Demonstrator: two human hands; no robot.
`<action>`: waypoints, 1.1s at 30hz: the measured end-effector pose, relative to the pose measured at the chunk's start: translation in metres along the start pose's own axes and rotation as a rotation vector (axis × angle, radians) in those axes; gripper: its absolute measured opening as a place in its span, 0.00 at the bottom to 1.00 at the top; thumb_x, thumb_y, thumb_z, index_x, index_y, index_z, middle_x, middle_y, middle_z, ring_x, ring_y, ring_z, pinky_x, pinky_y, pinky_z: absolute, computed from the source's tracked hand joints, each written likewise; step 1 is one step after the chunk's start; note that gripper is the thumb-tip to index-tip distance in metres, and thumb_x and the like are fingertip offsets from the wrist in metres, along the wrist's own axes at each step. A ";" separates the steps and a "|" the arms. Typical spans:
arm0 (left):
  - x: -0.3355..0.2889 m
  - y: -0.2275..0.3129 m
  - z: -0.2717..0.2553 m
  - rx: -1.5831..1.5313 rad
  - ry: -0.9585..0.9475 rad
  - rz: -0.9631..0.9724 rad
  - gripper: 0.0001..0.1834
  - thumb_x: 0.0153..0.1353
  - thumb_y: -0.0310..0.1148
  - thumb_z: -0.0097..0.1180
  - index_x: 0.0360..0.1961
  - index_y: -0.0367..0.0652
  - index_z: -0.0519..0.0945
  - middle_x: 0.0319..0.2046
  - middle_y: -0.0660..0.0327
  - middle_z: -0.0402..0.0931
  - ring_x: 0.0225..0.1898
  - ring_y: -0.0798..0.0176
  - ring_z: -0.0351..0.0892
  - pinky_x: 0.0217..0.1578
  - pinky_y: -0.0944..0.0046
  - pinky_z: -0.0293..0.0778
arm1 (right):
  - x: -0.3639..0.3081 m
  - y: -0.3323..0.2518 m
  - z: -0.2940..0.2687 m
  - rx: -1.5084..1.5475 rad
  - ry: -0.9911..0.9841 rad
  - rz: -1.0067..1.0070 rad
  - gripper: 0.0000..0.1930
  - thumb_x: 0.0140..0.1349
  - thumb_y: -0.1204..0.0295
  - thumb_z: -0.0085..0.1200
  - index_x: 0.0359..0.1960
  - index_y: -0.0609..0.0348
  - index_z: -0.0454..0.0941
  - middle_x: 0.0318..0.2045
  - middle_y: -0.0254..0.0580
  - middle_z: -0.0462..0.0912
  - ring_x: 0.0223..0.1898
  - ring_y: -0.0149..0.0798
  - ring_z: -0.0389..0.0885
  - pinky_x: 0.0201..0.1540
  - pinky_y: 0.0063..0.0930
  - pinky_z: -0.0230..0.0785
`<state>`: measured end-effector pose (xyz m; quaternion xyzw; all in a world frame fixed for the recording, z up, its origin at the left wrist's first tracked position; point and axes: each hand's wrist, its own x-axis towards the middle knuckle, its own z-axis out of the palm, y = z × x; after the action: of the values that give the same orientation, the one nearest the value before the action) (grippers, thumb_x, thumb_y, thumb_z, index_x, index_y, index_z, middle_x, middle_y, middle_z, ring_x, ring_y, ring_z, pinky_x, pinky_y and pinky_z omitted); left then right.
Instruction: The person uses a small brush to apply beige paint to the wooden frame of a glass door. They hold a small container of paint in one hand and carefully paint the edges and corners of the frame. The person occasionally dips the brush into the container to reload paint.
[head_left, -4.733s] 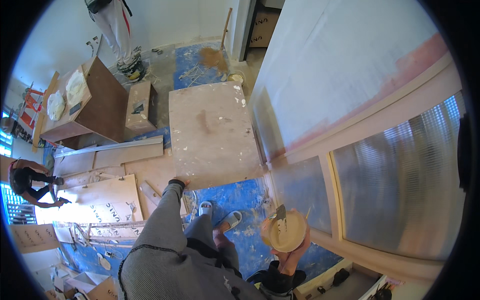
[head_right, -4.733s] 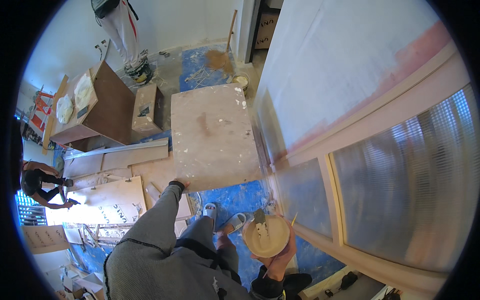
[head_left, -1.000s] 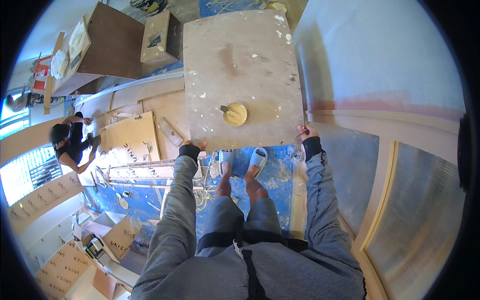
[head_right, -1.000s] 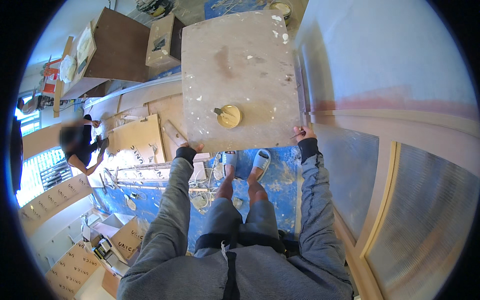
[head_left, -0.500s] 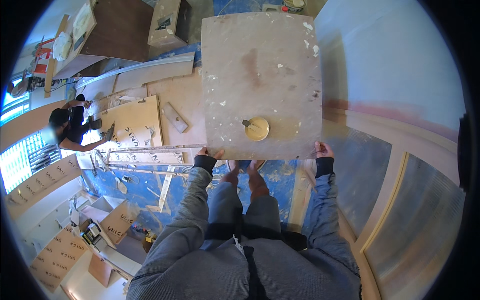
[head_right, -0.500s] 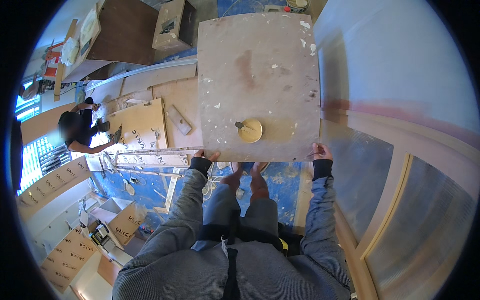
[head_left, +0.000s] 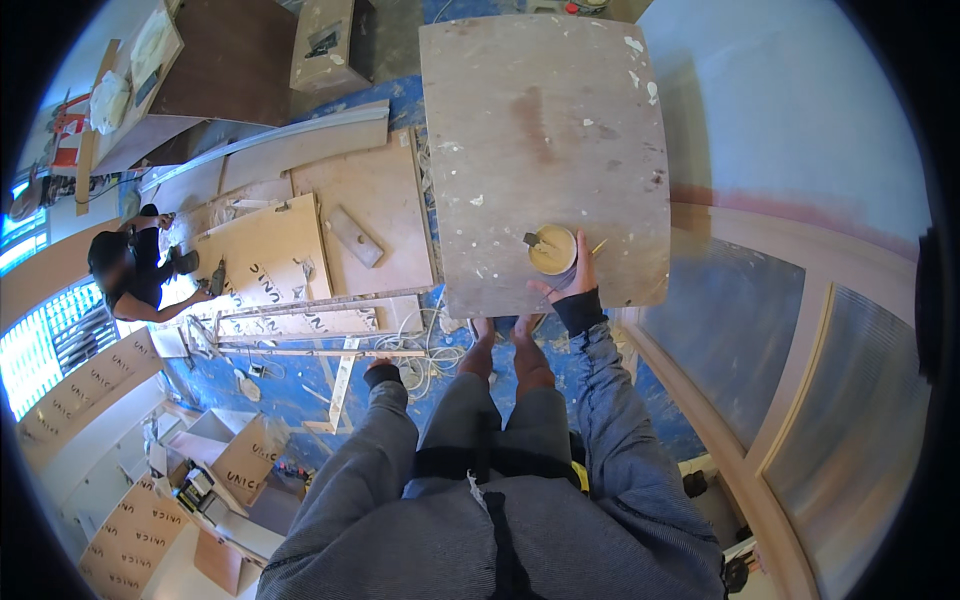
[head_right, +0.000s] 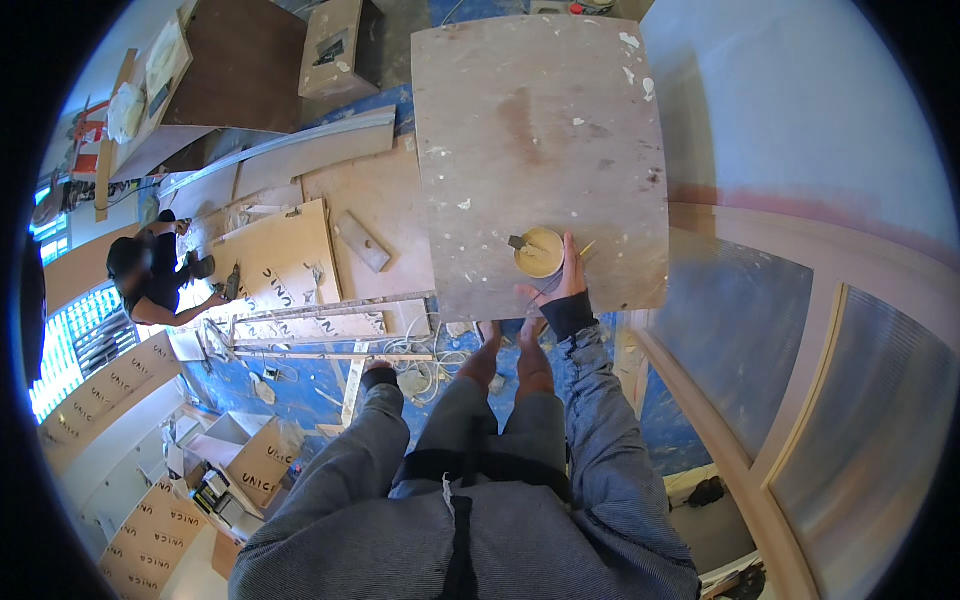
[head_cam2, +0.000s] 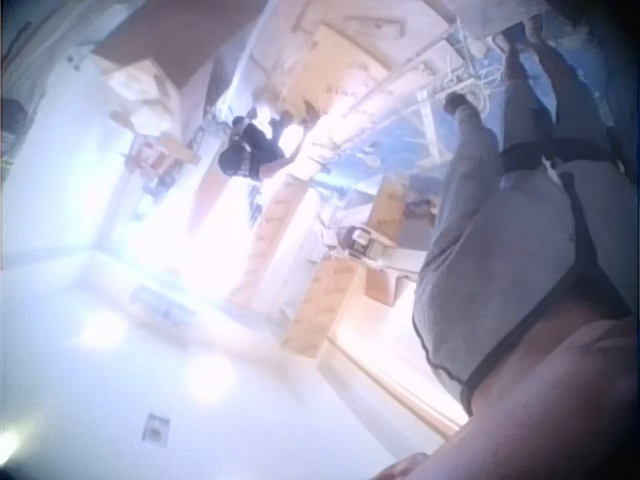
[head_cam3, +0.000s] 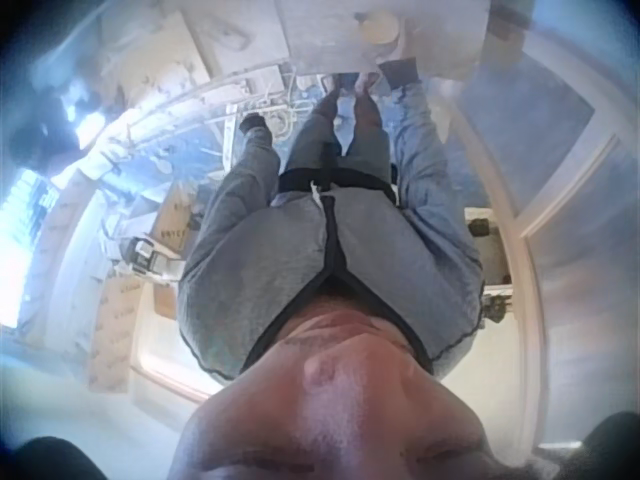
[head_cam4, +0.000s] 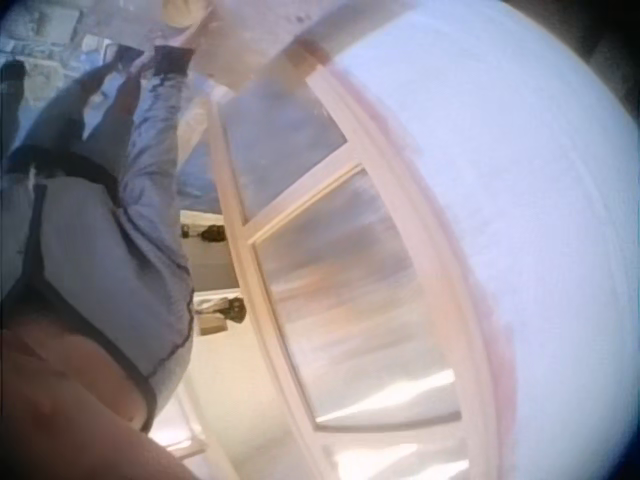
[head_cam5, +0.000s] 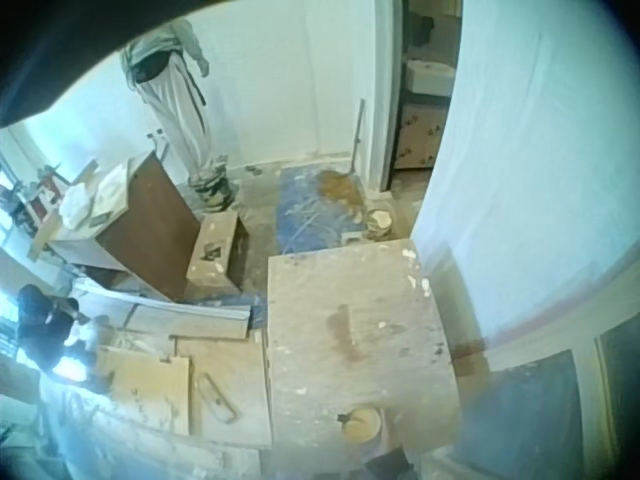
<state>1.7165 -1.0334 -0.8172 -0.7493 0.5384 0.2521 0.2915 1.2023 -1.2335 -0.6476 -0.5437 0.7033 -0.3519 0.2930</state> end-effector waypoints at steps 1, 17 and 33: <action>-0.004 -0.002 0.003 0.034 -0.034 0.030 0.07 0.56 0.33 0.61 0.35 0.49 0.86 0.33 0.63 0.86 0.37 0.61 0.84 0.43 0.58 0.78 | 0.001 -0.005 0.002 -0.003 0.006 0.000 0.63 0.35 0.62 0.83 0.72 0.64 0.54 0.60 0.59 0.71 0.62 0.56 0.72 0.65 0.42 0.67; 0.054 0.136 -0.188 -0.934 0.462 0.421 0.04 0.55 0.26 0.63 0.34 0.43 0.84 0.25 0.59 0.80 0.27 0.62 0.80 0.32 0.62 0.77 | 0.111 -0.216 -0.185 -0.253 0.127 -0.326 0.54 0.41 0.61 0.81 0.68 0.68 0.61 0.53 0.55 0.77 0.55 0.49 0.79 0.58 0.37 0.73; 0.137 0.411 -0.657 -0.724 1.016 1.186 0.12 0.50 0.22 0.63 0.37 0.44 0.84 0.32 0.54 0.82 0.35 0.54 0.84 0.36 0.58 0.79 | 0.283 -0.365 -0.288 -0.181 0.082 -0.565 0.50 0.42 0.61 0.80 0.66 0.65 0.66 0.54 0.52 0.79 0.54 0.46 0.81 0.58 0.35 0.73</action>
<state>1.4068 -1.6916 -0.5178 -0.4132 0.7925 0.1532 -0.4217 1.1100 -1.5164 -0.1912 -0.7270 0.5641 -0.3771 0.1051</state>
